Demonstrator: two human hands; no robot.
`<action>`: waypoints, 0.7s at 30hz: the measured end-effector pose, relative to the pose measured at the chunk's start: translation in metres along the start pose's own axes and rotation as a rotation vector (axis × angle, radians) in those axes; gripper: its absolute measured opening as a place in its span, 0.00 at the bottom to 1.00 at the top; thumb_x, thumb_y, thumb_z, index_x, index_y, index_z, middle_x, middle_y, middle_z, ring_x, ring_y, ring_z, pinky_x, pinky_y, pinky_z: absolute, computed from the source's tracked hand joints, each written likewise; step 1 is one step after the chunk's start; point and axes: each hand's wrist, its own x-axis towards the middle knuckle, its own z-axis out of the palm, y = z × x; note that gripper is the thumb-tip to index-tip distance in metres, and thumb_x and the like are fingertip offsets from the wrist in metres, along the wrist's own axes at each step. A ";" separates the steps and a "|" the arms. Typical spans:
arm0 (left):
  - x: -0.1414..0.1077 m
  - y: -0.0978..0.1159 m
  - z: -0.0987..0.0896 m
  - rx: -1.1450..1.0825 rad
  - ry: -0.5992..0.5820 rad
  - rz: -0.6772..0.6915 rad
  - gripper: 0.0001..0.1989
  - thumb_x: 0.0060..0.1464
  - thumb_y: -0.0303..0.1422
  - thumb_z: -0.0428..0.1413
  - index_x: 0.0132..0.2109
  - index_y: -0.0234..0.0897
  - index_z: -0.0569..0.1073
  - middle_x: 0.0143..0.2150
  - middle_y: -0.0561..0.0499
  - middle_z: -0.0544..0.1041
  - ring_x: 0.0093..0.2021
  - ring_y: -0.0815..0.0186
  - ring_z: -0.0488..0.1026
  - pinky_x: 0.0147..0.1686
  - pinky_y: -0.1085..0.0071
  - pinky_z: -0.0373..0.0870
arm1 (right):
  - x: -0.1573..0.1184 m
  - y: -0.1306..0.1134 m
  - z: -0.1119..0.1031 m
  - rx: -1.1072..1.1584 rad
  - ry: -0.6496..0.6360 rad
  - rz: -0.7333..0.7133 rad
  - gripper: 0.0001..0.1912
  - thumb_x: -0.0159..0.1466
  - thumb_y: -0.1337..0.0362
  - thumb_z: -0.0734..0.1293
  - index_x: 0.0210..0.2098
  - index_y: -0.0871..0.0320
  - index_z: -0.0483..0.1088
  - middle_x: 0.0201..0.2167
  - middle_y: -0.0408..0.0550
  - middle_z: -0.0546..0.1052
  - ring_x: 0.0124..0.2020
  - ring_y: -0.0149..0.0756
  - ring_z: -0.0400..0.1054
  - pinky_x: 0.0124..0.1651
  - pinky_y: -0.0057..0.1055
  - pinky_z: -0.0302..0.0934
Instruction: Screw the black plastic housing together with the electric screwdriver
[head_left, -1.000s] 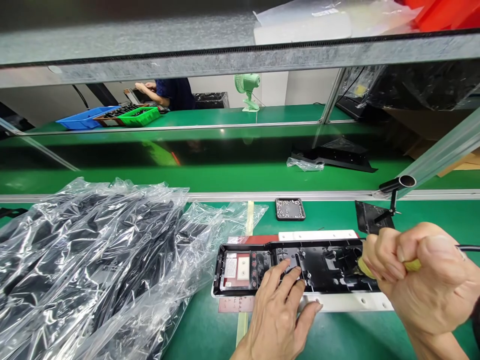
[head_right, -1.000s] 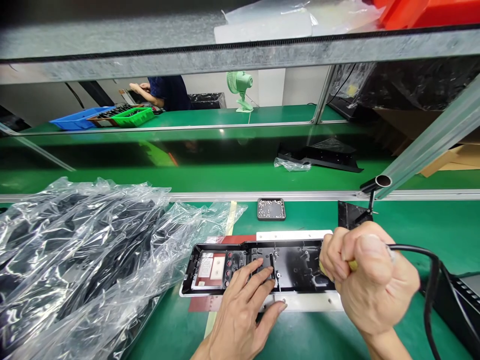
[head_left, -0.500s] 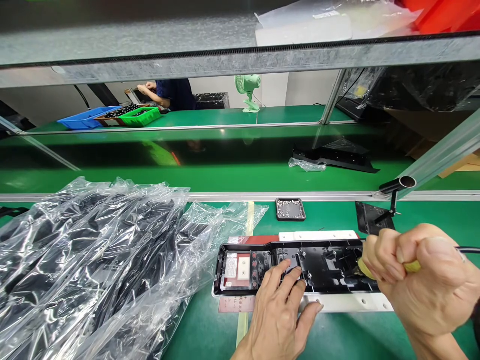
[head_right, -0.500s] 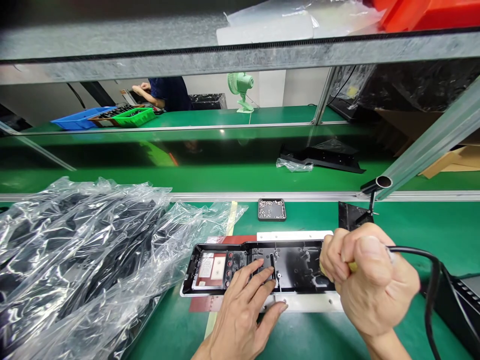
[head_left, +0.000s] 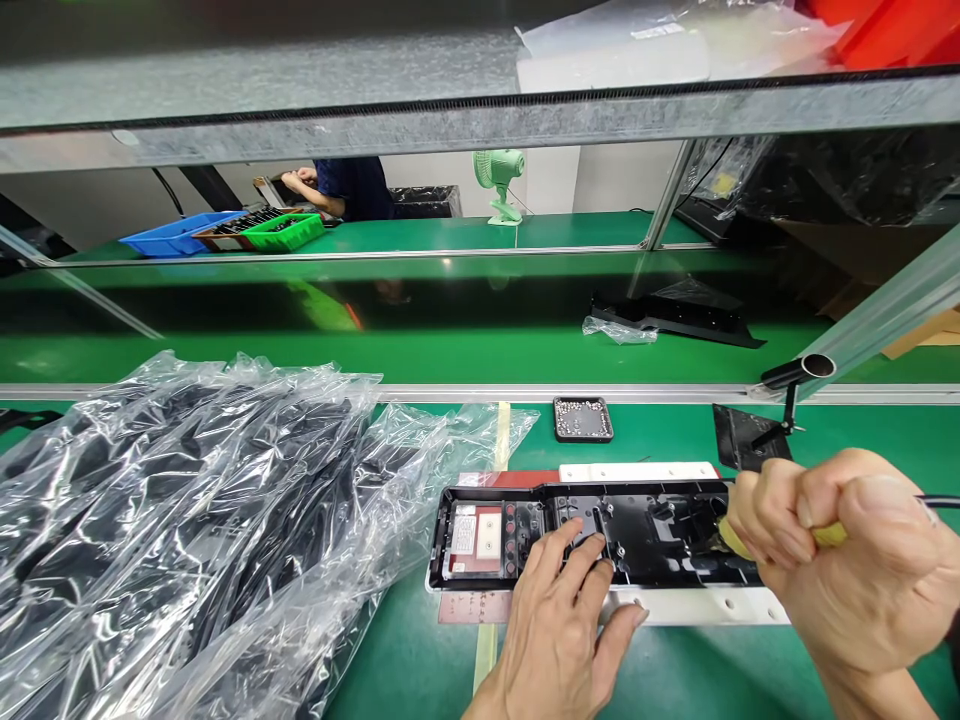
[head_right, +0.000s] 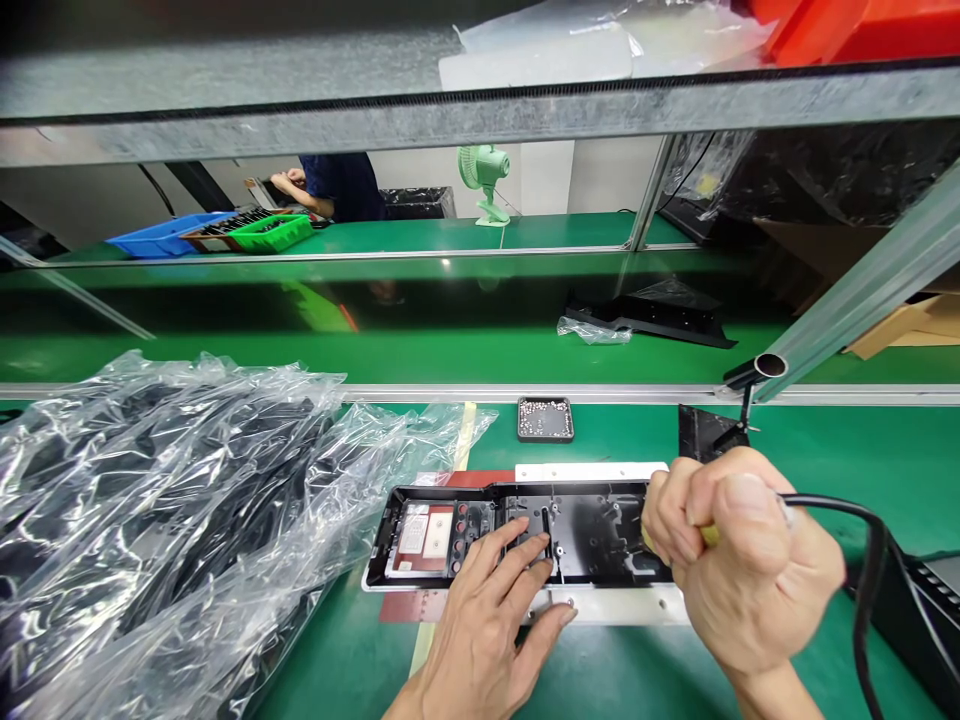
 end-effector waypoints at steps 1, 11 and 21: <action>0.000 0.000 0.000 -0.002 0.000 -0.001 0.15 0.64 0.37 0.59 0.53 0.34 0.76 0.57 0.42 0.79 0.61 0.42 0.71 0.49 0.42 0.78 | 0.000 0.000 0.000 -0.002 0.009 0.003 0.17 0.59 0.57 0.72 0.18 0.56 0.66 0.10 0.41 0.58 0.13 0.30 0.52 0.15 0.27 0.48; 0.000 0.001 0.001 0.011 -0.007 -0.012 0.14 0.66 0.38 0.57 0.53 0.35 0.76 0.57 0.41 0.79 0.61 0.42 0.71 0.50 0.41 0.78 | -0.002 -0.001 -0.001 0.010 -0.036 -0.005 0.18 0.61 0.57 0.71 0.19 0.56 0.66 0.11 0.42 0.59 0.13 0.30 0.53 0.15 0.27 0.49; 0.002 0.001 -0.001 0.008 0.010 0.002 0.13 0.65 0.38 0.58 0.52 0.34 0.76 0.56 0.42 0.79 0.60 0.42 0.72 0.48 0.42 0.79 | -0.004 0.002 0.001 0.007 -0.011 -0.001 0.18 0.60 0.56 0.72 0.19 0.56 0.66 0.11 0.42 0.59 0.13 0.30 0.53 0.16 0.28 0.50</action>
